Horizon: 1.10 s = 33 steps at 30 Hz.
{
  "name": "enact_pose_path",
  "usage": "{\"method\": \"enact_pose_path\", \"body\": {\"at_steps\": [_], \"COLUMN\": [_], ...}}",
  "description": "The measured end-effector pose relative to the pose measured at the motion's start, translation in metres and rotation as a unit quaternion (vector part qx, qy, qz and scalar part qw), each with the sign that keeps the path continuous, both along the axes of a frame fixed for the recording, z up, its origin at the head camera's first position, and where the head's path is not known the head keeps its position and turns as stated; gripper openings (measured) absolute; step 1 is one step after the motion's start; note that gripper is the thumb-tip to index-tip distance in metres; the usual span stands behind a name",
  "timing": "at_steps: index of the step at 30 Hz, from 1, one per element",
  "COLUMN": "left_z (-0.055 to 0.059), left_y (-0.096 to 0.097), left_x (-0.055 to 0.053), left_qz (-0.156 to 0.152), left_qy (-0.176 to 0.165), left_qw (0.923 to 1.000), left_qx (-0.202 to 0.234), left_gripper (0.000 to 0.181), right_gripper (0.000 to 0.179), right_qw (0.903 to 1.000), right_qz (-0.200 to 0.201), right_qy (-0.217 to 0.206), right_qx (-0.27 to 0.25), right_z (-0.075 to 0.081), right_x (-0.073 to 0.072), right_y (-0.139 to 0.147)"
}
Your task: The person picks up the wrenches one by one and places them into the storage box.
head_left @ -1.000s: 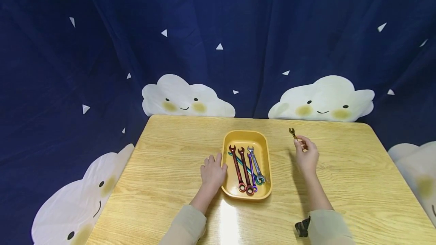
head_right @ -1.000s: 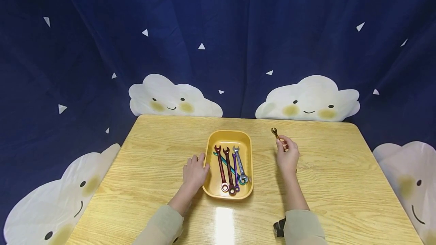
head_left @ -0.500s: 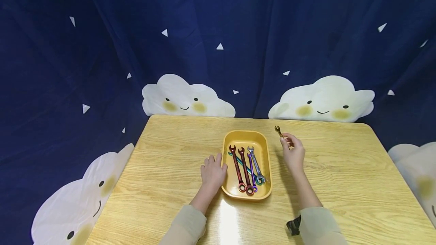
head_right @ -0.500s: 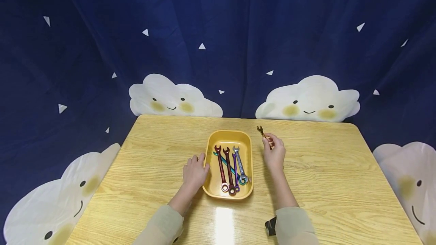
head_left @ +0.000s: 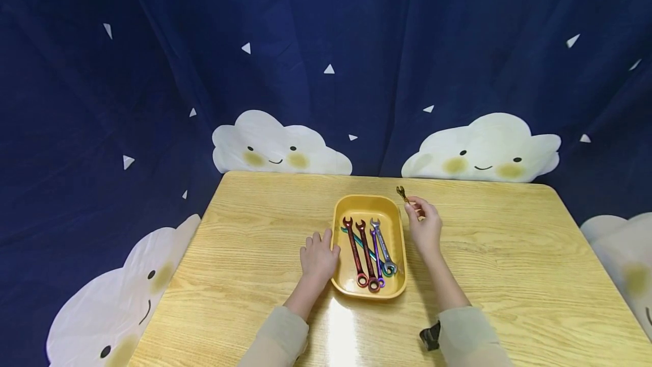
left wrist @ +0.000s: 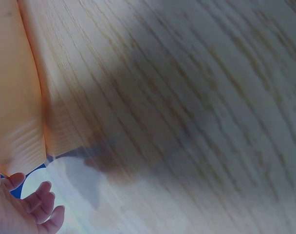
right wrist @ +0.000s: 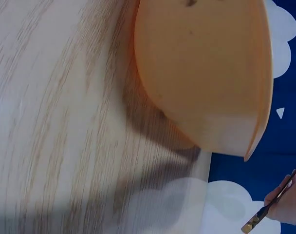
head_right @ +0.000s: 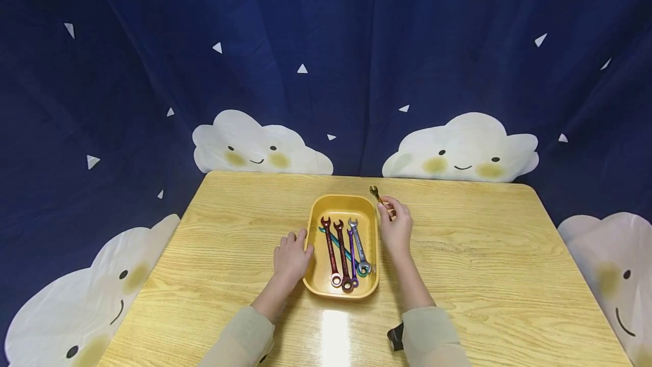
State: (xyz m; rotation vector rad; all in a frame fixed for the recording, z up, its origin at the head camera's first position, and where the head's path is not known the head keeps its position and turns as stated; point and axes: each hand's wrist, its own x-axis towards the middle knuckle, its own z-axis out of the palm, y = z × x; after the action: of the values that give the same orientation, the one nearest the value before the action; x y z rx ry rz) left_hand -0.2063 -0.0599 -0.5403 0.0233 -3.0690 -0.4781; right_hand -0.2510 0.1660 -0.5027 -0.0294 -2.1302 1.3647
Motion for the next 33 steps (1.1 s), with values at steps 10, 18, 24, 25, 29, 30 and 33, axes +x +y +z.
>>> {"method": "enact_pose_path", "body": {"at_steps": [10,18,24,25,29,30,33], "left_z": [-0.001,-0.001,0.000,0.000,0.001,0.002,0.002], "left_y": [0.000,0.000,0.000,0.000,0.000,0.000,0.000], "left_x": [0.000,0.001,0.001,0.001,0.002,0.002,0.001], "left_qz": [-0.001,-0.001,-0.001,-0.001,-0.002,-0.002,-0.001], "left_qy": [0.001,0.002,-0.001,-0.001,-0.002,-0.002,-0.001], "left_qw": [1.0000,1.0000,1.0000,1.0000,1.0000,1.0000,1.0000], "left_qx": [0.000,0.000,0.003,0.004,0.008,0.008,0.008], "left_gripper": [0.035,0.035,0.037,0.037,0.038,0.038,0.039], "right_gripper": [0.016,0.015,0.016,0.015,0.015,0.015,0.014], "right_qw": [0.9993,0.9987,0.9977,0.9976,0.9969,0.9968,0.9965], "right_qz": [0.029,0.051,0.066,0.065,0.070,0.071,0.071], "right_qy": [-0.021,-0.005,-0.016,-0.020,-0.029,-0.029,-0.034], "right_qx": [-0.007,-0.006,0.005,0.010,0.022,0.024,0.026], "right_z": [0.004,0.001,-0.001,-0.002,-0.006,-0.006,-0.006], "right_x": [0.004,0.006,0.011,0.011,0.013,0.014,0.015], "right_y": [-0.020,-0.034,-0.044,-0.046,-0.050,-0.051,-0.054]}}
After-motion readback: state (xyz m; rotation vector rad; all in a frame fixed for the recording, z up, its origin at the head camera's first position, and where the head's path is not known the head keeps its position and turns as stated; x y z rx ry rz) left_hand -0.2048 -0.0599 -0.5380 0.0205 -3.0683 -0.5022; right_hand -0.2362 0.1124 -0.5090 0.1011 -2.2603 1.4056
